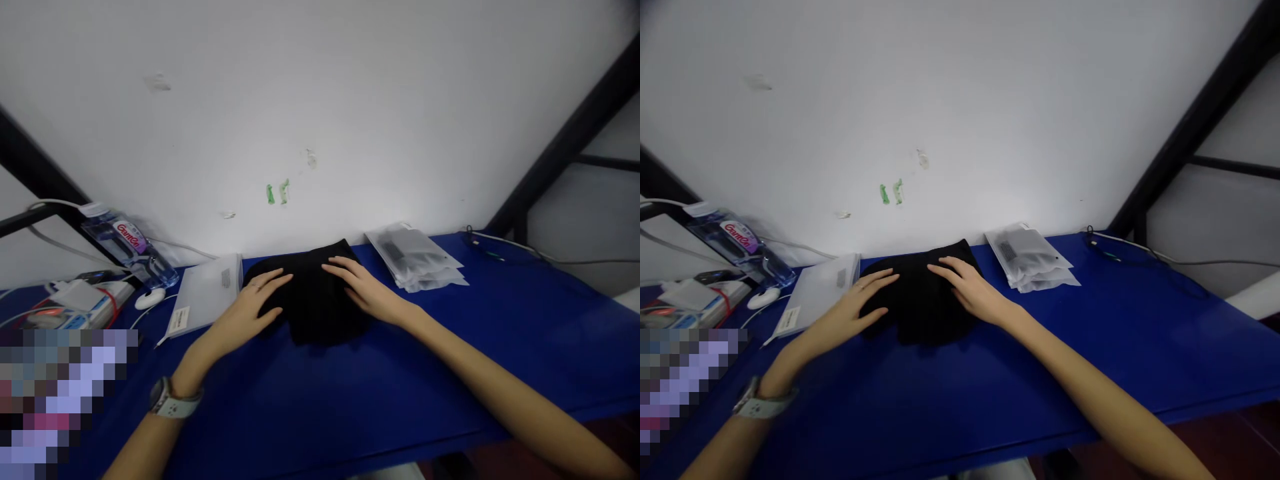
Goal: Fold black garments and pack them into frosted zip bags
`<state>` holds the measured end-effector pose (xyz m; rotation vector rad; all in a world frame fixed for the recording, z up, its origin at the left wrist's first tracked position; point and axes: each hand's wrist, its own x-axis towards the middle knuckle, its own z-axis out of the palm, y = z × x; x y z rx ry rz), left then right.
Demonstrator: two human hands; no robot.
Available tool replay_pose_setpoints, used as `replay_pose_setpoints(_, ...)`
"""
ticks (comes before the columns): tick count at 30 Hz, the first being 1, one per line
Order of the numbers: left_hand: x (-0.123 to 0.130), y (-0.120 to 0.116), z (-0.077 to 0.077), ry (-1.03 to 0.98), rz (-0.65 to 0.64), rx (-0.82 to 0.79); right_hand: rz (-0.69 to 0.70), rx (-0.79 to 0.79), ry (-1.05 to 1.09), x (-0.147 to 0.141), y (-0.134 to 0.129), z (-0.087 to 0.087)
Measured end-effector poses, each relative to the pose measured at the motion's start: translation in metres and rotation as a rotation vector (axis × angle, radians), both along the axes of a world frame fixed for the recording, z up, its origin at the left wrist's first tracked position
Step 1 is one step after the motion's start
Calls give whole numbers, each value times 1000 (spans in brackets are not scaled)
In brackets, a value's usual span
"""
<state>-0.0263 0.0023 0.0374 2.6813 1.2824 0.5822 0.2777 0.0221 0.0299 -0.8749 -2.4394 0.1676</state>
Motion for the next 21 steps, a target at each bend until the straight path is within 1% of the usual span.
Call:
replay_pose_setpoints(3,28,-9,-2,118,-116,204,-10,-6,12,4,-1,-3)
replay_pose_setpoints(5,42,-14,-4,239,-239,345,-5,-37,47,8,-1,-3)
replay_pose_setpoints(7,52,-16,-8,331,-357,458,2,-69,65,11,-2,-1)
replay_pose_setpoints(8,54,-15,-10,354,-387,502,1,-83,59,13,-2,0)
replay_pose_setpoints(9,54,-14,-12,366,-388,538,-7,-95,43,15,-2,2)
replay_pose_setpoints(11,47,-12,-14,378,-325,571,-30,-110,-15,22,-1,5)
replay_pose_setpoints(13,33,-10,-15,388,-216,555,-72,-117,-105,31,1,9)
replay_pose_setpoints(15,17,-10,-12,374,-111,535,-137,-102,-198,39,3,14)
replay_pose_setpoints(17,6,-12,-6,313,-22,549,-188,-88,-248,44,2,18)
replay_pose_setpoints(19,5,-15,0,225,25,567,-191,-98,-257,44,-1,21)
replay_pose_setpoints(21,14,-16,4,178,-2,546,-150,-135,-280,40,-5,21)
